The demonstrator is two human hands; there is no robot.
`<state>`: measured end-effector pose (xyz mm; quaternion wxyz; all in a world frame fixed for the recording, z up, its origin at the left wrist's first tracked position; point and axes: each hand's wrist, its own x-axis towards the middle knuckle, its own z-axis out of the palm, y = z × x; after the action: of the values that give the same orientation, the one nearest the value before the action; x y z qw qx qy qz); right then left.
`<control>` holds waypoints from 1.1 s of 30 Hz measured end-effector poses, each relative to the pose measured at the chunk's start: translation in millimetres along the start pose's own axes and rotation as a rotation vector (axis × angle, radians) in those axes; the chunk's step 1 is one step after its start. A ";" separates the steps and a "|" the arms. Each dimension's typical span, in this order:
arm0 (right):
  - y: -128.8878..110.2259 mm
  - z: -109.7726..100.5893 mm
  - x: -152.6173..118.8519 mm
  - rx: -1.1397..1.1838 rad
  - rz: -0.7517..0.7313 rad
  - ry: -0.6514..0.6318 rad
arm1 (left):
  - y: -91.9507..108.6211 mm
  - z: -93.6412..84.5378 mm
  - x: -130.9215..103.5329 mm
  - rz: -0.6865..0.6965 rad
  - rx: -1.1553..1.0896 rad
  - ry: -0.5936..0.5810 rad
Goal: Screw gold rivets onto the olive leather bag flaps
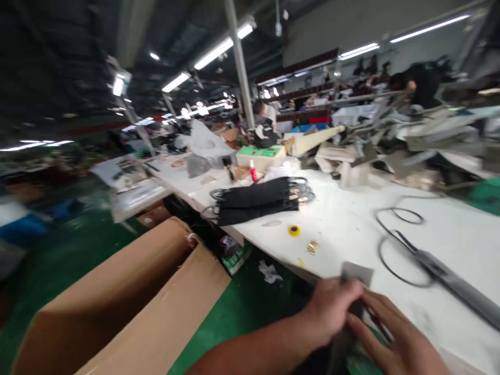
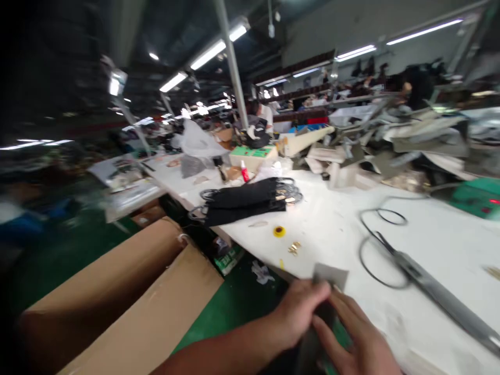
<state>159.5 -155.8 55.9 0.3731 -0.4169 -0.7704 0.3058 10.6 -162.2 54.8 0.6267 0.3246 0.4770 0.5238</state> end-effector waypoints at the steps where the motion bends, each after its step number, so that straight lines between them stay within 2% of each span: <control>1: -6.0 -4.2 1.1 0.071 0.038 -0.067 | 4.4 -0.1 0.3 0.034 0.007 0.044; 2: -10.5 -8.5 3.7 0.143 0.098 -0.091 | 8.8 -1.1 2.7 0.033 0.025 0.053; 4: -13.7 -16.5 11.3 0.265 0.139 -0.023 | 16.1 -4.2 12.1 0.025 0.042 0.078; 7: -6.9 -27.7 18.6 0.195 0.085 0.206 | 21.6 -3.8 22.7 0.054 -0.021 0.051; 9: 0.8 -34.4 19.7 0.105 0.029 0.276 | 22.6 1.3 23.0 0.026 -0.077 0.004; 11: 8.9 -40.1 20.8 0.065 -0.012 0.258 | 22.1 8.1 21.9 -0.015 -0.106 -0.035; 14: 19.1 -47.3 23.5 0.046 -0.050 0.182 | 19.7 15.6 24.0 -0.031 -0.118 -0.023; 18: 26.7 -53.5 24.9 0.032 -0.027 0.105 | 16.0 17.0 30.0 -0.082 -0.134 -0.051; 21: 31.0 -53.3 24.9 0.041 0.017 0.113 | 13.9 16.3 32.7 -0.124 -0.167 -0.069; 23: 34.4 -52.1 25.1 0.044 0.047 0.169 | 15.0 17.0 34.9 -0.161 -0.200 -0.062; 25: 37.9 -51.2 24.5 0.028 0.108 0.278 | 19.4 18.8 38.7 -0.232 -0.265 -0.046; 27: 40.3 -51.0 21.5 0.078 0.238 0.360 | 26.0 20.8 44.9 -0.326 -0.356 -0.030; 28: 40.9 -50.9 19.1 0.164 0.329 0.335 | 29.3 21.5 48.6 -0.366 -0.403 -0.024; 31: 40.7 -48.9 11.2 0.584 0.606 0.130 | 33.5 21.7 58.6 -0.392 -0.493 -0.006; 33: 40.7 -46.6 9.6 0.793 0.720 0.098 | 29.0 21.3 60.3 -0.360 -0.506 -0.036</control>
<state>211.5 -121.0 52.0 0.4090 -0.4954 -0.3858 0.6621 20.3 -95.0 72.8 0.7787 0.0779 0.3700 0.5006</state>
